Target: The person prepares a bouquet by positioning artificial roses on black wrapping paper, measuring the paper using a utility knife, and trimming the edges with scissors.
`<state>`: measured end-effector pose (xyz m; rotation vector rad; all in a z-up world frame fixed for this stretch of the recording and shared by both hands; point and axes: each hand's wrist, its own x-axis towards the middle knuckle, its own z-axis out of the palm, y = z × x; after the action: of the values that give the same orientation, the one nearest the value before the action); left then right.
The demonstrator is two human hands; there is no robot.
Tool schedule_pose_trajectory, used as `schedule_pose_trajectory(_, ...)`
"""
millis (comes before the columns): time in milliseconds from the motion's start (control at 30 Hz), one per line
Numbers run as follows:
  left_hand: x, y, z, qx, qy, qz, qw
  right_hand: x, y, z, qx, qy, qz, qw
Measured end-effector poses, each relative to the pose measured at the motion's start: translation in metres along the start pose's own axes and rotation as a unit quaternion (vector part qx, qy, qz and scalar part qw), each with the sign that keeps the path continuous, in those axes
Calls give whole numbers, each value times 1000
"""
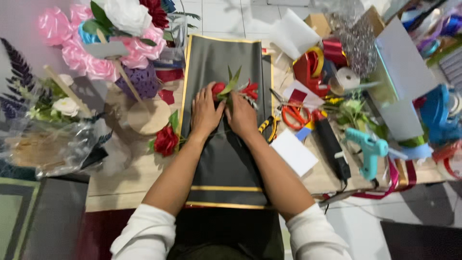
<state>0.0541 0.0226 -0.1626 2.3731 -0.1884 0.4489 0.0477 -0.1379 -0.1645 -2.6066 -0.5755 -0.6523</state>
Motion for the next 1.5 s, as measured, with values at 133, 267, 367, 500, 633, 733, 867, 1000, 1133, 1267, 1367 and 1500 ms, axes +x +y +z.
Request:
schedule_pose_trajectory(133,-6,7,-11,-34,-12,-23,999,-14,-9,-16,55,-39,15,998)
schedule_pose_trajectory(267,8,15,-17,-39,-38,-18,998,-3,3,-3,41,-17,17,999)
schedule_pose_trajectory(367,-10,18,-14,-41,-63,-7,997,-24,-2,-9,30,-21,39,999)
schedule_pose_trajectory(500,-6,10,-17,-65,-64,-3,996,-20,8,7,25,-10,31,999)
schedule_pose_trajectory(633,-6,12,-21,-68,-79,-9,995,-19,13,5,39,-21,43,998)
schedule_pose_trajectory(733,-7,14,-22,-64,-77,-9,995,-19,11,-1,56,-32,51,997)
schedule_pose_trajectory(867,-10,10,-16,-44,-73,-7,996,-19,8,-6,68,-60,65,994)
schedule_pose_trajectory(1000,-8,20,-28,-61,-80,-20,995,-19,11,-3,64,-54,75,994)
schedule_pose_trajectory(1133,7,30,-42,-58,-91,-17,994,-2,4,-21,73,-40,69,994)
schedule_pose_trajectory(1267,-7,32,-48,-79,-125,-49,988,-21,4,-5,79,-48,67,993)
schedule_pose_trajectory(1367,0,36,-53,-103,-128,-73,984,-25,5,4,50,-15,43,998)
schedule_pose_trajectory(1500,-3,34,-38,-69,-75,-38,994,-19,-3,-18,110,-67,77,989)
